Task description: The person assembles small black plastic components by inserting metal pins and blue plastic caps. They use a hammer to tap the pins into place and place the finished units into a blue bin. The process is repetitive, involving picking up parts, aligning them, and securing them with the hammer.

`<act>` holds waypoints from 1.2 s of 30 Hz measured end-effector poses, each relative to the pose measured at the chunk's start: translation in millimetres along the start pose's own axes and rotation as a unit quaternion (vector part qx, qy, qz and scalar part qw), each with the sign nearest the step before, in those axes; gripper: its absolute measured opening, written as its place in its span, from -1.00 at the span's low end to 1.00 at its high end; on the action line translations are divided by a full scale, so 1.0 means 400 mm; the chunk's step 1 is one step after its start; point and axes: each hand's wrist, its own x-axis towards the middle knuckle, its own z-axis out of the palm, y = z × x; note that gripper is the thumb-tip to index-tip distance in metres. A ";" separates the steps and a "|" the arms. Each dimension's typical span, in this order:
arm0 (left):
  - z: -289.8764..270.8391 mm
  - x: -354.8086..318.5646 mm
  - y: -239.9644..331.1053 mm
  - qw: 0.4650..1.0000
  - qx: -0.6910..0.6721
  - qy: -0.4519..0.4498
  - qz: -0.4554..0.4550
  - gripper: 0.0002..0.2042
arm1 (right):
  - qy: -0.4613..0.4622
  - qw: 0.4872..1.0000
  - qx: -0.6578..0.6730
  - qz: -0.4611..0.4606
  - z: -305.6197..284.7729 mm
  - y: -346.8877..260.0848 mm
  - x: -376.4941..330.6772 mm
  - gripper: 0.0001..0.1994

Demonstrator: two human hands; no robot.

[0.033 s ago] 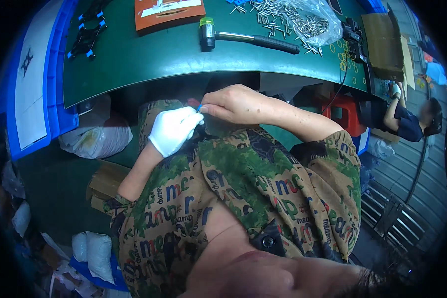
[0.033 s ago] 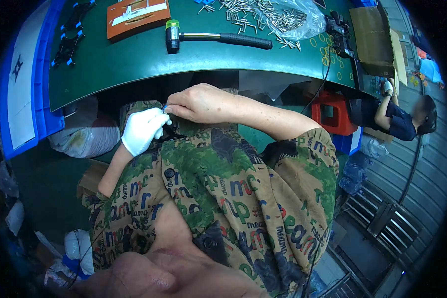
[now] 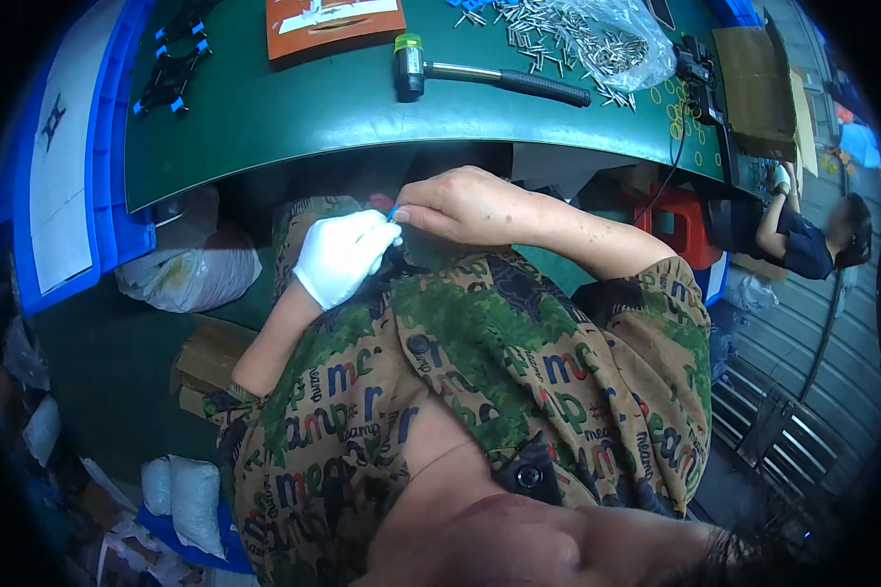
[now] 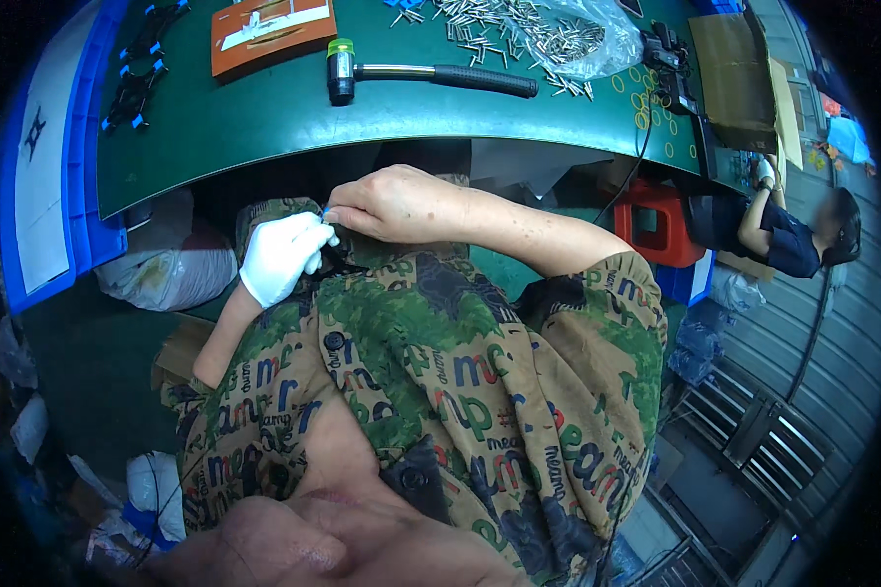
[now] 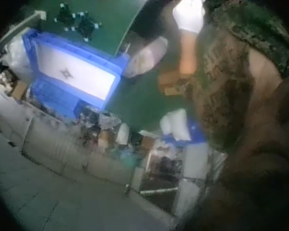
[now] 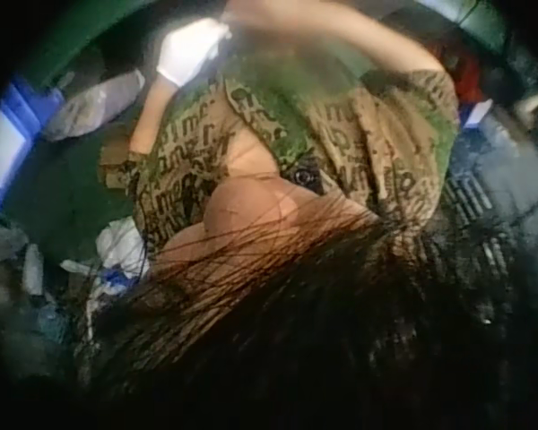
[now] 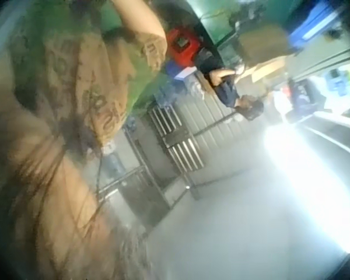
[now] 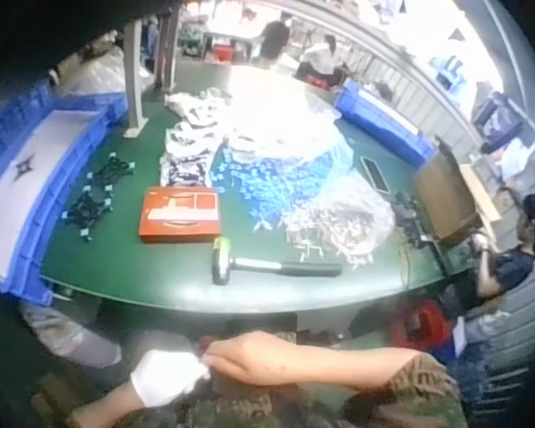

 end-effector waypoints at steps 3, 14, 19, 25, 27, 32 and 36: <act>0.002 -0.001 -0.007 1.000 -0.016 0.001 -0.004 -0.79 | -0.008 1.000 -0.009 -0.011 -0.001 0.005 0.004 -0.64; 0.027 -0.006 -0.041 0.988 0.084 0.025 0.127 -0.76 | -0.085 0.996 -0.029 0.010 -0.006 0.004 0.003 -0.64; 0.026 -0.008 -0.015 0.991 0.066 -0.003 0.113 -0.72 | -0.139 0.990 -0.030 -0.020 -0.024 0.010 0.015 -0.65; 0.033 -0.019 -0.030 0.998 0.005 -0.020 0.056 -0.74 | -0.140 0.989 -0.044 -0.007 -0.003 -0.008 0.011 -0.66; 0.032 -0.023 -0.033 0.999 -0.037 -0.027 0.026 -0.76 | -0.124 0.991 0.053 -0.007 0.019 0.024 0.008 -0.64; -0.009 -0.003 0.016 0.960 -0.216 -0.109 -0.138 -0.76 | -0.320 0.812 0.436 0.218 0.006 0.075 0.038 -0.59; -0.061 -0.017 0.004 0.938 -0.304 -0.085 -0.141 -0.73 | -0.244 0.853 0.441 0.135 0.041 0.065 0.033 -0.59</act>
